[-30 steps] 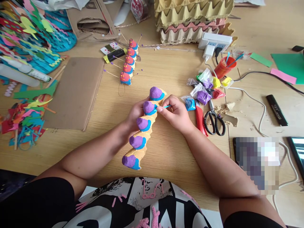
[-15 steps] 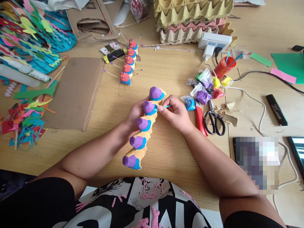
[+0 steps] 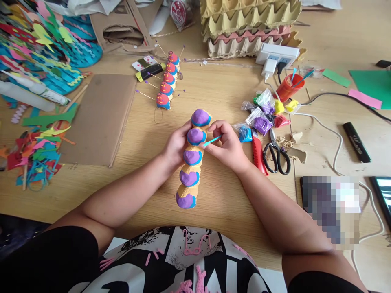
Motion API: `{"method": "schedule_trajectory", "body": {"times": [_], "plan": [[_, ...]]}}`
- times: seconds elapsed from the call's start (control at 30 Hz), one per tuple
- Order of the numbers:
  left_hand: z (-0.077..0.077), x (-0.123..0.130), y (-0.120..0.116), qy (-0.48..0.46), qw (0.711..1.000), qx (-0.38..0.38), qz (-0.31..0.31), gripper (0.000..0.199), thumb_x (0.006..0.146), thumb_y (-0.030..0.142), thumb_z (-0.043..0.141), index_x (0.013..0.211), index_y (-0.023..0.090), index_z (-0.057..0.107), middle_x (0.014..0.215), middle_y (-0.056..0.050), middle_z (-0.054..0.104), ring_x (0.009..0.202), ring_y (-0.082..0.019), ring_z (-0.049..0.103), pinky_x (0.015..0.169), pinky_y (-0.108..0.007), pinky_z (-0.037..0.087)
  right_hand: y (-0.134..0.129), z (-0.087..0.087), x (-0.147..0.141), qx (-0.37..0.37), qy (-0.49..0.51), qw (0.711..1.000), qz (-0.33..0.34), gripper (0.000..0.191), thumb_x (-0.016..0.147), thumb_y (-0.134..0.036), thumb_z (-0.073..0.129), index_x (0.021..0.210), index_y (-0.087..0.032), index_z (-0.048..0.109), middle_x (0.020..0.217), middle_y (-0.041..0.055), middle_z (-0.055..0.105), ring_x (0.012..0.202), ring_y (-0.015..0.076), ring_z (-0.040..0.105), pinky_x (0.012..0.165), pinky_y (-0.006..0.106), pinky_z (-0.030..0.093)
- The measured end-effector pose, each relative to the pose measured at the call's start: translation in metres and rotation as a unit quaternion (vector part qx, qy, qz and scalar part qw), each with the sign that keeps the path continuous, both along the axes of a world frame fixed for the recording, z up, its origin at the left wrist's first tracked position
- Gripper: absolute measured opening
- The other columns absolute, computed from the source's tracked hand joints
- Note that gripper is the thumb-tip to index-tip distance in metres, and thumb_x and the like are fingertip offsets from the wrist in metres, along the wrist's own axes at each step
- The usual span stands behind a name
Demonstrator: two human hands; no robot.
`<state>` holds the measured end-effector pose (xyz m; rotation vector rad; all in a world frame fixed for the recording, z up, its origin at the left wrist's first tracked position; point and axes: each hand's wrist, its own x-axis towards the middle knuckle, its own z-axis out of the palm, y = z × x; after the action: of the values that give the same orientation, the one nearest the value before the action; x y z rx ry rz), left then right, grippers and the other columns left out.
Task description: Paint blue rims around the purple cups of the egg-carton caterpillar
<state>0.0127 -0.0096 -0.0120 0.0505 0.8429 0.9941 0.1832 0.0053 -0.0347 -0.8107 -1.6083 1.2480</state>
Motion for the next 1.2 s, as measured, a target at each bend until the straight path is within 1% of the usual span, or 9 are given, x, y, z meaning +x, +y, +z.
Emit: {"method": "schedule_trajectory", "body": {"times": [0.1, 0.27, 0.43, 0.6, 0.77, 0.9, 1.03, 1.1, 1.2], "plan": [[-0.005, 0.000, -0.001, -0.015, 0.997, 0.057, 0.040, 0.024, 0.098, 0.043, 0.072, 0.085, 0.023, 0.067, 0.062, 0.002, 0.065, 0.056, -0.018, 0.064, 0.056, -0.028, 0.052, 0.001, -0.003, 0.002, 0.044, -0.039, 0.998, -0.007, 0.056, 0.075, -0.056, 0.097, 0.111, -0.030, 0.064, 0.082, -0.0054, 0.046, 0.074, 0.0142, 0.042, 0.071, 0.031, 0.038], [-0.005, 0.001, -0.004, -0.009, 0.996, 0.082, 0.038, 0.042, 0.112, 0.039, 0.047, 0.082, 0.019, 0.066, 0.063, 0.001, 0.065, 0.052, -0.012, 0.062, 0.054, -0.023, 0.048, 0.000, -0.003, 0.002, 0.075, -0.089, 0.993, -0.019, 0.054, 0.080, -0.060, 0.092, 0.117, -0.030, 0.067, 0.084, -0.0043, 0.050, 0.076, 0.0154, 0.047, 0.075, 0.034, 0.045], [-0.005, 0.003, -0.005, 0.005, 0.996, 0.084, 0.035, 0.041, 0.111, 0.048, 0.051, 0.083, 0.019, 0.063, 0.064, 0.002, 0.065, 0.052, -0.012, 0.061, 0.056, -0.023, 0.048, 0.000, 0.001, 0.002, 0.105, -0.108, 0.988, -0.019, 0.050, 0.085, -0.059, 0.088, 0.122, -0.030, 0.070, 0.087, -0.0022, 0.059, 0.078, 0.0167, 0.052, 0.080, 0.036, 0.050], [-0.012, 0.006, -0.005, 0.030, 0.992, 0.102, 0.062, 0.031, 0.110, 0.040, 0.052, 0.093, 0.019, 0.067, 0.075, -0.001, 0.072, 0.066, -0.013, 0.070, 0.065, -0.024, 0.056, 0.000, 0.007, 0.004, 0.134, -0.126, 0.983, 0.005, 0.047, 0.089, -0.061, 0.083, 0.122, -0.029, 0.074, 0.094, 0.0013, 0.068, 0.083, 0.0189, 0.059, 0.084, 0.038, 0.052], [-0.010, 0.007, -0.005, 0.076, 0.988, 0.115, 0.069, 0.023, 0.105, 0.041, 0.064, 0.096, 0.020, 0.069, 0.081, 0.000, 0.074, 0.070, -0.014, 0.072, 0.069, -0.024, 0.058, 0.000, 0.008, 0.004, 0.150, -0.146, 0.978, -0.019, 0.044, 0.091, -0.063, 0.081, 0.116, -0.028, 0.076, 0.088, 0.0020, 0.069, 0.083, 0.0202, 0.062, 0.077, 0.037, 0.051], [-0.009, 0.009, -0.006, 0.105, 0.981, 0.153, 0.062, 0.025, 0.107, 0.042, 0.058, 0.103, 0.020, 0.069, 0.091, -0.002, 0.077, 0.080, -0.016, 0.074, 0.075, -0.026, 0.060, 0.000, 0.008, 0.005, 0.145, -0.162, 0.975, -0.044, 0.044, 0.093, -0.064, 0.077, 0.116, -0.027, 0.076, 0.088, 0.0024, 0.070, 0.080, 0.0200, 0.063, 0.077, 0.038, 0.052], [-0.018, 0.007, -0.005, 0.215, 0.942, 0.199, 0.166, 0.019, 0.104, 0.039, 0.063, 0.115, 0.024, 0.062, 0.120, -0.004, 0.076, 0.110, -0.019, 0.076, 0.099, -0.034, 0.061, 0.000, 0.009, 0.005, 0.149, -0.174, 0.971, -0.065, 0.038, 0.096, -0.058, 0.075, 0.118, -0.026, 0.076, 0.086, 0.0025, 0.070, 0.080, 0.0204, 0.063, 0.076, 0.037, 0.052], [-0.024, 0.005, -0.003, 0.283, 0.907, 0.225, 0.216, 0.022, 0.103, 0.040, 0.065, 0.119, 0.026, 0.060, 0.137, -0.006, 0.070, 0.135, -0.021, 0.068, 0.115, -0.037, 0.055, 0.000, 0.009, 0.005, 0.156, -0.195, 0.966, -0.073, 0.036, 0.097, -0.053, 0.074, 0.120, -0.026, 0.077, 0.085, 0.0028, 0.069, 0.079, 0.0207, 0.062, 0.077, 0.038, 0.051], [-0.031, 0.002, -0.001, 0.345, 0.864, 0.272, 0.248, 0.022, 0.105, 0.043, 0.064, 0.120, 0.027, 0.059, 0.148, -0.007, 0.066, 0.150, -0.021, 0.058, 0.129, -0.041, 0.043, 0.001, 0.005, 0.004, 0.158, -0.238, 0.955, -0.085, 0.035, 0.096, -0.045, 0.074, 0.122, -0.023, 0.079, 0.085, 0.0041, 0.069, 0.078, 0.0209, 0.061, 0.079, 0.038, 0.051]]}}
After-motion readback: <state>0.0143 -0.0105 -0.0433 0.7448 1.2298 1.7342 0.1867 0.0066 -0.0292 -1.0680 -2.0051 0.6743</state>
